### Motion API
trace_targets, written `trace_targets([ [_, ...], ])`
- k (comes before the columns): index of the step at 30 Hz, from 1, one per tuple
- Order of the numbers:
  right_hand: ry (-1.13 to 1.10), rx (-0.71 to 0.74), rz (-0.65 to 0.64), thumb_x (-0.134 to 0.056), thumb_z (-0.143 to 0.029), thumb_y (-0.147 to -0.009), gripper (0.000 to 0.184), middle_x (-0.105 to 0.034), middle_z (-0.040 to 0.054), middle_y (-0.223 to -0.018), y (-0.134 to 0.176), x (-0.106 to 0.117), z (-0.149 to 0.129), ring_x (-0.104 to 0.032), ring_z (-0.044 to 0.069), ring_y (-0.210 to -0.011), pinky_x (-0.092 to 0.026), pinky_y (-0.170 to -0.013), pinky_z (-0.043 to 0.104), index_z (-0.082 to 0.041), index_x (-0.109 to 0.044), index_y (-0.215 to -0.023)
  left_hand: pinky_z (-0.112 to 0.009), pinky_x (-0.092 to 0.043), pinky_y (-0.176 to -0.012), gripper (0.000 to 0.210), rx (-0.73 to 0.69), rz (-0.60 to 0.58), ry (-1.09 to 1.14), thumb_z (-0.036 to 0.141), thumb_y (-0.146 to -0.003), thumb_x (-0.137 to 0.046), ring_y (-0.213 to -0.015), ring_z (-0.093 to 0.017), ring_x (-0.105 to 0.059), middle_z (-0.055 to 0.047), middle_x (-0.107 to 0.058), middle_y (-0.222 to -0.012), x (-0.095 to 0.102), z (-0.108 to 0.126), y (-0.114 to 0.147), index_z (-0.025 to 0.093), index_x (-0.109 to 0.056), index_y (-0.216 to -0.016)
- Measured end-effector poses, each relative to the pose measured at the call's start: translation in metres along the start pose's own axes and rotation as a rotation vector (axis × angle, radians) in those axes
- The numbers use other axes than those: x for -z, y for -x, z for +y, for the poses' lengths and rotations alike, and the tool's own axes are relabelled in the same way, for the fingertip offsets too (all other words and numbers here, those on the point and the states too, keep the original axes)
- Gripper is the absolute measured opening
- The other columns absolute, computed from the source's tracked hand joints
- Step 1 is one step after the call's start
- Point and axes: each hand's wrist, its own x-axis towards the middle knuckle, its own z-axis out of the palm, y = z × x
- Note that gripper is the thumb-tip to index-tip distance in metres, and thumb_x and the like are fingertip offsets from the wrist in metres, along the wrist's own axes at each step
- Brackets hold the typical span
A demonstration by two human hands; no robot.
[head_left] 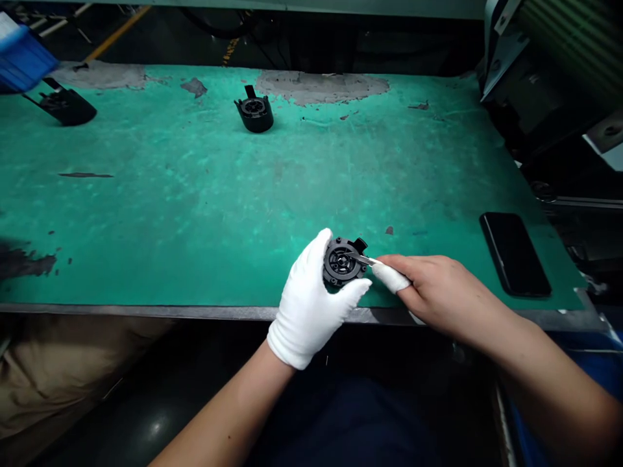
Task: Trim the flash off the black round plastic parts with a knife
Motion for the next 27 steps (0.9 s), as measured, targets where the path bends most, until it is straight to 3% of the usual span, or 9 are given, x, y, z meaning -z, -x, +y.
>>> trace_targets([
  [6, -0.026, 0.009, 0.002, -0.046, -0.026, -0.093, 0.041, -0.078, -0.0007, -0.109, -0.0031, 0.0047, 0.0028, -0.074, 0.027, -0.096, -0.054, -0.079, 0.038, -0.037, -0.065, -0.128, -0.045, -0.041, -0.118, 0.086, -0.031, 0.005, -0.022, 0.051, -0.080, -0.076, -0.138, -0.028, -0.050, -0.016, -0.052, -0.148, 0.0013, 0.0007, -0.0010, 0.016, -0.038, -0.148],
  [14, 0.005, 0.037, -0.017, -0.039, -0.039, -0.099, 0.038, -0.077, 0.0016, -0.115, -0.0063, 0.0091, 0.0050, -0.073, 0.028, -0.098, -0.054, -0.078, 0.040, -0.034, -0.068, -0.124, -0.047, -0.043, -0.116, 0.083, -0.052, 0.009, -0.030, 0.051, -0.080, -0.076, -0.137, -0.029, -0.052, -0.016, -0.053, -0.147, 0.0012, 0.0009, -0.0019, 0.017, -0.038, -0.147],
  [27, 0.068, 0.042, 0.011, -0.043, -0.032, -0.097, 0.036, -0.078, 0.0024, -0.108, -0.0065, 0.0061, 0.0080, -0.073, 0.027, -0.095, -0.053, -0.075, 0.036, -0.033, -0.069, -0.122, -0.045, -0.042, -0.117, 0.084, -0.051, 0.007, -0.042, 0.051, -0.080, -0.076, -0.137, -0.028, -0.051, -0.015, -0.053, -0.147, 0.0010, 0.0001, -0.0025, 0.016, -0.039, -0.146],
])
